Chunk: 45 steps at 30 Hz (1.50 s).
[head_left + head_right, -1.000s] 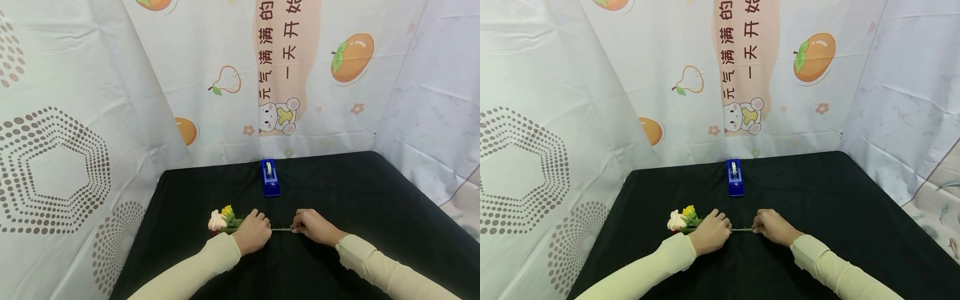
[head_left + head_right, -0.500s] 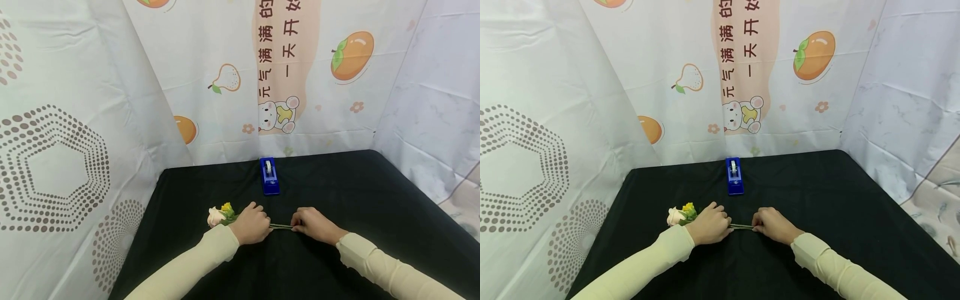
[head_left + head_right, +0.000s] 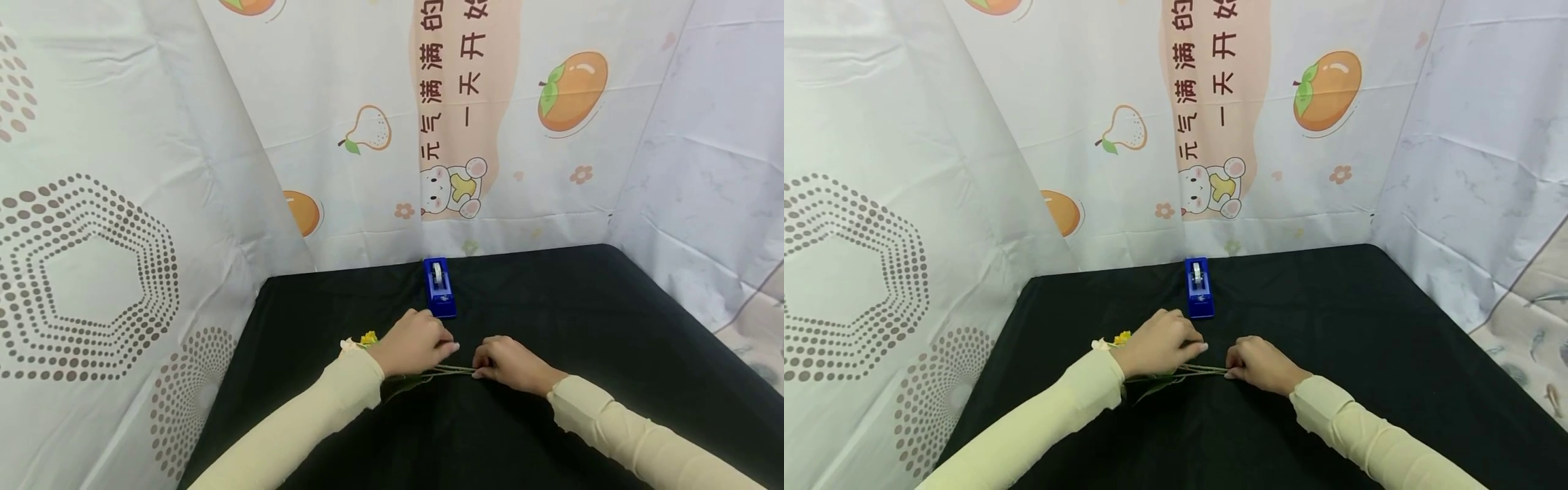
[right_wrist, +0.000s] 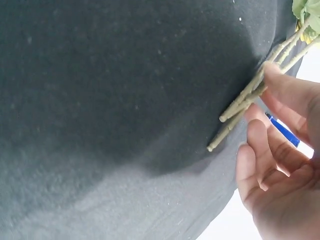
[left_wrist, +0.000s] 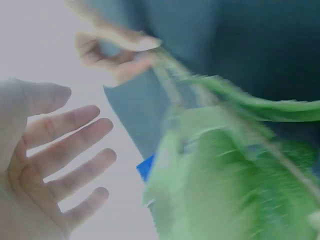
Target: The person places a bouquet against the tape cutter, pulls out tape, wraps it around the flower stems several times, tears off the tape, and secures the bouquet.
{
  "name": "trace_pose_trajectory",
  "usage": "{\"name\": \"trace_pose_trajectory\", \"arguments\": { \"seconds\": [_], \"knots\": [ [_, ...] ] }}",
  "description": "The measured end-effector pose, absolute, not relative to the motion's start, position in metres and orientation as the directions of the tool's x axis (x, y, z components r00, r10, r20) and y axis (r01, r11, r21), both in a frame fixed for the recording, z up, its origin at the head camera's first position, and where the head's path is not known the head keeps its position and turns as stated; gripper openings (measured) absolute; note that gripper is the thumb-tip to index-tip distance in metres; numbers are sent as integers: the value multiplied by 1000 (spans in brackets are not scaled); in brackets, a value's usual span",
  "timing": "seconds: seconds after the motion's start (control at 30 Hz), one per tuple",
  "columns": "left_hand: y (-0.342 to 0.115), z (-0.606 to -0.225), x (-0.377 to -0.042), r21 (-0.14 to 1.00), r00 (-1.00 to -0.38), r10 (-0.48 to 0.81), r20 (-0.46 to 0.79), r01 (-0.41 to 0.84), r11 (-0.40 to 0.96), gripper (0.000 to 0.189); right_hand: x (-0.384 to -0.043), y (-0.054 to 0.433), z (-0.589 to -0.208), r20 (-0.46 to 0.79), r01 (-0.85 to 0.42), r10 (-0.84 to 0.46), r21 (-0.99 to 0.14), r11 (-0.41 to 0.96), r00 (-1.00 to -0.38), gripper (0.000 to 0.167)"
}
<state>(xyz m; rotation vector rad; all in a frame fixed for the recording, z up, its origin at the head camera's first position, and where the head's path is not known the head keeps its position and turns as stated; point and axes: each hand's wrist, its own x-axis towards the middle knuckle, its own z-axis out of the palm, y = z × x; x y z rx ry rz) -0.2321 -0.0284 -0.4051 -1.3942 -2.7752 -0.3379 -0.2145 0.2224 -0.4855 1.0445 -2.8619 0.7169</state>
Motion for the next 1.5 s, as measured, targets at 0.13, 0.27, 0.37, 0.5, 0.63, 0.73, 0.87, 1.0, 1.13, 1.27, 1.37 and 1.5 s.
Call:
{"name": "trace_pose_trajectory", "arguments": {
  "seconds": [0.13, 0.27, 0.37, 0.5, 0.63, 0.73, 0.87, 1.0, 1.13, 1.27, 1.37, 1.5],
  "knots": [
    [-34, -378, -252, 579, -739, 668, 90, 584, 569, 31, -219, 225, -478, 124, -577, -591, -444, 686, -797, 24],
    [-36, -356, -274, 818, -862, 499, 93, 352, 455, 27, -231, 224, -461, 27, -429, -501, -558, 710, -865, 44],
    [-34, -349, -291, 888, -905, 419, 79, 255, 382, 24, -245, 220, -447, -51, -281, -404, -638, 716, -914, 46],
    [-31, -359, -314, 856, -920, 389, 36, 229, 462, 16, -263, 213, -436, -150, -87, -283, -731, 677, -947, 42],
    [-29, -379, -333, 723, -919, 393, -43, 243, 647, 14, -280, 204, -437, -217, 68, -186, -804, 591, -958, 41],
    [-21, -392, -339, 591, -913, 398, -85, 276, 758, 18, -291, 197, -441, -264, 160, -141, -848, 506, -954, 41],
    [-4, -404, -339, 404, -893, 441, -94, 370, 837, 24, -304, 187, -445, -268, 214, -63, -871, 443, -961, 36],
    [8, -414, -340, 299, -887, 452, -97, 407, 863, 19, -314, 176, -446, -249, 217, -6, -856, 469, -968, 32],
    [10, -420, -342, 249, -894, 443, -70, 415, 875, 6, -317, 168, -447, -284, 247, -6, -846, 473, -959, 31],
    [14, -422, -343, 222, -893, 449, -17, 435, 873, 8, -316, 169, -448, -294, 262, -4, -861, 436, -956, 30],
    [14, -425, -344, 225, -891, 454, 10, 444, 867, 10, -318, 168, -449, -296, 273, 6, -873, 403, -955, 28],
    [8, -430, -345, 252, -903, 429, 11, 418, 873, 11, -324, 164, -451, -299, 282, 9, -887, 367, -954, 26]
  ]
}}
